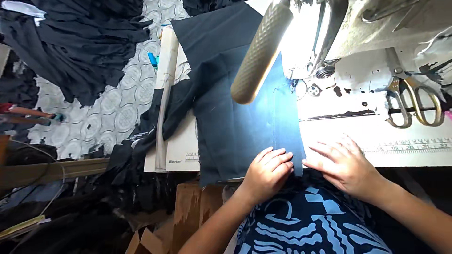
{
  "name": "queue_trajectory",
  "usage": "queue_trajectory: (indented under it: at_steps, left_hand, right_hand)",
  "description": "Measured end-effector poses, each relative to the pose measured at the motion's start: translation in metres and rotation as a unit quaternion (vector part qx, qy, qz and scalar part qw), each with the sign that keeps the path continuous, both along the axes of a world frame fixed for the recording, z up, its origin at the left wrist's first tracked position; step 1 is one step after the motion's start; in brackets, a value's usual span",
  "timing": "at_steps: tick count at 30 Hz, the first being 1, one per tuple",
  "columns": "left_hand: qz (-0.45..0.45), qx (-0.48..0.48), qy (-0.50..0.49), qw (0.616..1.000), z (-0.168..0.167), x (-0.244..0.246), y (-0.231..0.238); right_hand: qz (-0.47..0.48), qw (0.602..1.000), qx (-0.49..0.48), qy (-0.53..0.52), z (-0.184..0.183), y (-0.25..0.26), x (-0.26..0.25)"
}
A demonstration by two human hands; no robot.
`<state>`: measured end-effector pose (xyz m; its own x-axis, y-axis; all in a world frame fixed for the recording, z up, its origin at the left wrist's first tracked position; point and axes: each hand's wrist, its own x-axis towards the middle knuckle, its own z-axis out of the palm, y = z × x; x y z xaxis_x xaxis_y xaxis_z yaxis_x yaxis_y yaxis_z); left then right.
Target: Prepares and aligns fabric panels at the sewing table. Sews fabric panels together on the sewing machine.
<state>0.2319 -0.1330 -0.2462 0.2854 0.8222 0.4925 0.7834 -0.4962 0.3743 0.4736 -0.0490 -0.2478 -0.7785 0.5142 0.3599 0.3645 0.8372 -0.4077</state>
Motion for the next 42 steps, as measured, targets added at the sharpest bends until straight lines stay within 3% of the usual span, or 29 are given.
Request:
queue_trajectory:
  at_steps: [2, 6, 11, 16, 19, 21, 31, 35, 42]
  left_hand:
    - [0.010, 0.002, -0.020, 1.000, 0.002, 0.004, 0.000]
    - [0.021, -0.013, 0.057, 0.998, 0.002, 0.012, 0.001]
    - [0.034, 0.022, 0.013, 0.999, 0.005, 0.014, 0.006]
    - [0.008, -0.005, 0.020, 1.000, 0.010, 0.017, 0.007]
    - [0.030, -0.028, -0.005, 0.999, 0.019, 0.009, 0.020]
    - [0.044, -0.105, 0.002, 0.993, 0.021, 0.003, 0.028]
    - [0.018, -0.279, -0.051, 0.959, 0.031, -0.021, 0.076]
    - [0.003, -0.303, -0.055, 0.951, 0.031, -0.033, 0.105]
    - [-0.007, -0.253, -0.060, 0.965, 0.018, -0.047, 0.150]
  right_hand:
    - [-0.012, 1.000, 0.013, 0.014, -0.004, -0.002, 0.001]
    - [-0.018, 0.999, 0.023, 0.039, -0.008, 0.002, 0.001]
    - [-0.023, 0.998, 0.035, 0.037, -0.009, 0.004, 0.001]
    - [-0.038, 0.998, 0.050, 0.031, -0.009, 0.001, -0.001]
    - [-0.026, 0.998, 0.061, 0.007, -0.005, 0.000, -0.004]
    - [-0.019, 0.998, 0.062, -0.006, -0.002, 0.001, -0.005]
    - [-0.003, 0.999, 0.018, -0.030, 0.011, 0.048, -0.019]
    - [-0.008, 0.998, 0.002, -0.058, 0.017, 0.071, -0.029]
    - [-0.070, 0.984, -0.033, -0.161, 0.030, 0.106, -0.046]
